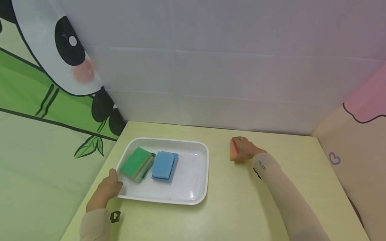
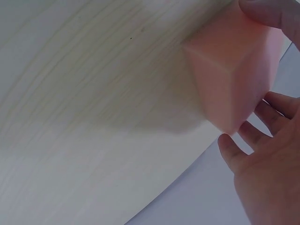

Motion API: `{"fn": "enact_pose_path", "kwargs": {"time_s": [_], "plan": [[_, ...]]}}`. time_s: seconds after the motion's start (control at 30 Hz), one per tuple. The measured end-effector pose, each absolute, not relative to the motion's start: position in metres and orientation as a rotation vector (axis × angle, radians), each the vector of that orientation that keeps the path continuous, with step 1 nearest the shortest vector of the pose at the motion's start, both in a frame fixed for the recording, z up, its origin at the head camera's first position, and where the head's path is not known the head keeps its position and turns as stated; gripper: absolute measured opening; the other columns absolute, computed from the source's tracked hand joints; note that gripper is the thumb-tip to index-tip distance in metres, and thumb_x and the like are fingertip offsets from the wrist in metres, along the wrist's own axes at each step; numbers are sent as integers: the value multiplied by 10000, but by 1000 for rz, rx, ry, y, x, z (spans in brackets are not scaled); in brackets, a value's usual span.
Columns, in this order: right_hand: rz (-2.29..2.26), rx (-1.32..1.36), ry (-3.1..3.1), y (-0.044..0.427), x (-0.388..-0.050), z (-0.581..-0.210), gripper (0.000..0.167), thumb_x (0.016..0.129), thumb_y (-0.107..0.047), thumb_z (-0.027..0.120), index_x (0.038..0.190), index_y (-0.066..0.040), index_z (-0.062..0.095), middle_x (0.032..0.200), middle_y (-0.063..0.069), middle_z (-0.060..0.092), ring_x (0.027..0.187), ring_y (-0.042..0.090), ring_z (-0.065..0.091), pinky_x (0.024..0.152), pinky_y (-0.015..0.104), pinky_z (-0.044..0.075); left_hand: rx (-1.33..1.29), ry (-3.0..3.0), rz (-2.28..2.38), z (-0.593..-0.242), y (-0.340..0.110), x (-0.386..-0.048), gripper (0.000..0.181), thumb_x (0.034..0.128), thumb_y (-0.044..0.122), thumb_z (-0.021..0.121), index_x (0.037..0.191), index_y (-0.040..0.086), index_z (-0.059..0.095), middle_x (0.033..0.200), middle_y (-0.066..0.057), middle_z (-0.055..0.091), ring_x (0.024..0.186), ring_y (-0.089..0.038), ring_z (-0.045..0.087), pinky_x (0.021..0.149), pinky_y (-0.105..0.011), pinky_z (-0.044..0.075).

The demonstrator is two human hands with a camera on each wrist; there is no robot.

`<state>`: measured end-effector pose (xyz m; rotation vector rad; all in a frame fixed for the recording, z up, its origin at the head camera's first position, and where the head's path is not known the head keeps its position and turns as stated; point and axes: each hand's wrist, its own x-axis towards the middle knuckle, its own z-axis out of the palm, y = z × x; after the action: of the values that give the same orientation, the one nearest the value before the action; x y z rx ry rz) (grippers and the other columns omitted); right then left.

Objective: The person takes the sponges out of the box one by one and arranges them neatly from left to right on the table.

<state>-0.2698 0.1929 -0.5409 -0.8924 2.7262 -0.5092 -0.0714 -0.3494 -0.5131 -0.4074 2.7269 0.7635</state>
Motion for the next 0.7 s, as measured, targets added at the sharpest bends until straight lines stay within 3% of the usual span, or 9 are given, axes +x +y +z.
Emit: {"fn": "enact_pose_path", "kwargs": {"time_s": [0.43, 0.7], "plan": [[-431, -887, 2750, 192, -269, -531, 1019, 760, -370, 830, 1487, 87, 283, 1491, 311, 342, 1351, 504, 313, 1027, 666, 305, -416, 2730, 764, -514, -349, -71, 361, 963, 70, 457, 1211, -97, 254, 1066, -404, 544, 843, -411, 598, 708, -532, 483], [-388, -857, 2802, 188, -260, -516, 1038, 752, -415, 852, 1476, 97, 313, 1456, 318, 384, 1333, 506, 338, 1044, 648, 297, -406, 2735, 753, -515, -350, -72, 363, 968, 71, 456, 1210, -102, 248, 1065, -406, 539, 836, -406, 594, 700, -530, 482]]}}
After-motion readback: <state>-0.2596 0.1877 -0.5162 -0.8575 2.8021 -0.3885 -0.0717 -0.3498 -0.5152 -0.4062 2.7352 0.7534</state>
